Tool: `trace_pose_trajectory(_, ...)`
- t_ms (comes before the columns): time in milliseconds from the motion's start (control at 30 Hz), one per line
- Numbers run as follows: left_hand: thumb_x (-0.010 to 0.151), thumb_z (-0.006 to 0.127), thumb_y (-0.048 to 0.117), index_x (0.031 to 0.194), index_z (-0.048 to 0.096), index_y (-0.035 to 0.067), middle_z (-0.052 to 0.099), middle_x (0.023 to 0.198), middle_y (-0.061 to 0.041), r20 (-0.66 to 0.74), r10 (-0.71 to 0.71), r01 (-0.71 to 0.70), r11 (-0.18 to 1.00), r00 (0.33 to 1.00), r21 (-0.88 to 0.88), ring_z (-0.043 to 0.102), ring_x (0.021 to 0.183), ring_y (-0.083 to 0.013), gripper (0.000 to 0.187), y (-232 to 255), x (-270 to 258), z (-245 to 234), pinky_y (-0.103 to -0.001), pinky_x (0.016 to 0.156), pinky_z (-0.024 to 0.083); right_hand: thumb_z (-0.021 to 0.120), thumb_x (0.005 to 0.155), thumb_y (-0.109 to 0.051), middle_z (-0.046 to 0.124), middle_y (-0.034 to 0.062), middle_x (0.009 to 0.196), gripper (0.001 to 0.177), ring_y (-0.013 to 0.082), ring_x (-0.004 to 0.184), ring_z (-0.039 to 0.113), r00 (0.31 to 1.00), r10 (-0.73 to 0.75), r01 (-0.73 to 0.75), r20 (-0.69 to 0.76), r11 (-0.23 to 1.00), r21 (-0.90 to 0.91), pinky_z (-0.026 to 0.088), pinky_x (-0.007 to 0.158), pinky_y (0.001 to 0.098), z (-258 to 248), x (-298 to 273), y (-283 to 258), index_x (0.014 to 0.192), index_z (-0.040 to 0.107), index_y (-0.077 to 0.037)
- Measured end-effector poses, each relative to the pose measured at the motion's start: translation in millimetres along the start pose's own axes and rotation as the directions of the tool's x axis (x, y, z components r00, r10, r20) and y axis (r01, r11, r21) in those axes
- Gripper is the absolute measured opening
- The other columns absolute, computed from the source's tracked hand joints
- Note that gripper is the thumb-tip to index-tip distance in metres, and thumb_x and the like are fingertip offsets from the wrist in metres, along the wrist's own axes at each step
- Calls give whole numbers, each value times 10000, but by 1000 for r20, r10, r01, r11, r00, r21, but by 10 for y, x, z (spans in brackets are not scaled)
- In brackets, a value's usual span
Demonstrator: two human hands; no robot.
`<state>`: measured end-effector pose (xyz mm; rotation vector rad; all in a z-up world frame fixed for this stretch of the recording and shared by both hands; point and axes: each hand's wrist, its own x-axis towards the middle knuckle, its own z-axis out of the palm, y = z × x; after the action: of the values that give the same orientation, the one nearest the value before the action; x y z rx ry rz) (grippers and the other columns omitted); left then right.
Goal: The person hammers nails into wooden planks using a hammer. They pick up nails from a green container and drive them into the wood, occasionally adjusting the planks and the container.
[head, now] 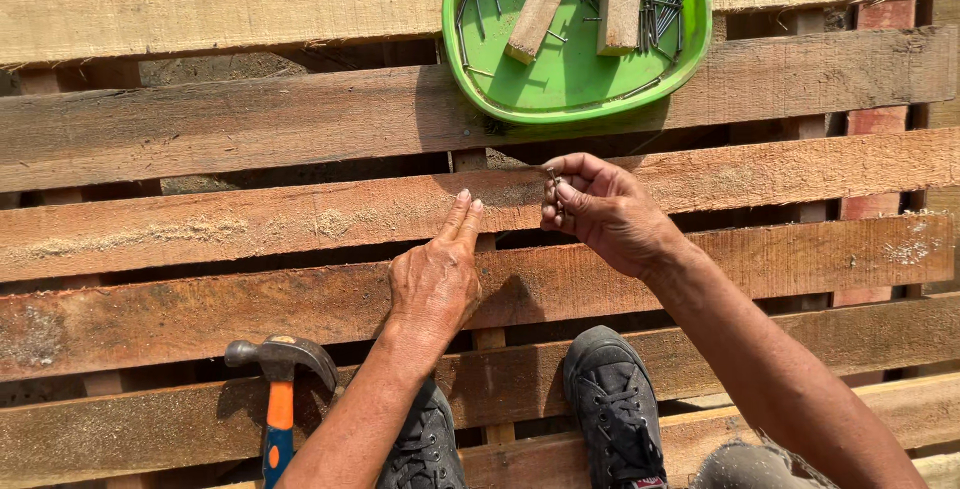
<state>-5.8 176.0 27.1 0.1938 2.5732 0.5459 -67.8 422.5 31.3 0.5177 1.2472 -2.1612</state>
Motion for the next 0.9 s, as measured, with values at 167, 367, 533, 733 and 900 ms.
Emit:
trace_pose_trajectory(167, 996, 573, 172, 1673, 471, 230, 421, 1778, 5, 12, 8, -6, 994, 1000, -107, 800, 910, -473, 686, -122, -65, -156, -653, 860, 655, 642, 1061, -62, 776, 148, 1049, 277, 221, 937, 795, 997, 72, -72, 17, 997, 23, 690, 925, 404, 22, 155, 179, 1319, 681, 33)
trace_pose_trajectory(367, 1142, 542, 242, 1458, 701, 119, 790, 1284, -153, -409, -167, 78, 971, 897, -225, 816, 1021, -347, 374, -529, -957, -664, -485, 848, 685, 667, 1072, -100, 759, 147, 1015, 119, 243, 932, 805, 999, -20, 19, -48, 999, -30, 677, 892, 385, 182, 237, 109, 1146, 658, -7)
trace_pose_trajectory(533, 993, 728, 596, 1318, 689, 122, 732, 1223, -120, -554, -341, 474, 873, 759, 113, 726, 1138, -360, 577, -1144, -1954, -172, -482, 870, 598, 825, 987, -152, 597, -27, 747, 119, 43, 597, 375, 994, -80, 52, -72, 945, -323, 269, 505, 203, 250, 379, 308, 940, 732, -96)
trace_pose_trajectory(733, 882, 665, 804, 1237, 646, 138, 618, 1062, -77, -564, -401, 617, 743, 721, 260, 691, 992, -348, 755, -1596, -2621, 1044, -511, 684, 552, 821, 989, -120, 833, 12, 1097, 110, 64, 1062, 719, 897, -437, 364, 68, 642, -675, 554, 957, 200, 349, 594, 574, 1094, 836, -91)
trace_pose_trajectory(900, 1073, 640, 622, 1256, 682, 134, 683, 1063, -50, -653, -436, 675, 720, 620, 159, 707, 857, -308, 523, -1650, -2712, 1374, -448, 646, 537, 848, 970, -59, 834, 13, 1069, 91, 73, 1004, 731, 844, -525, 447, 109, 578, -682, 585, 937, 215, 266, 634, 692, 1056, 833, -87)
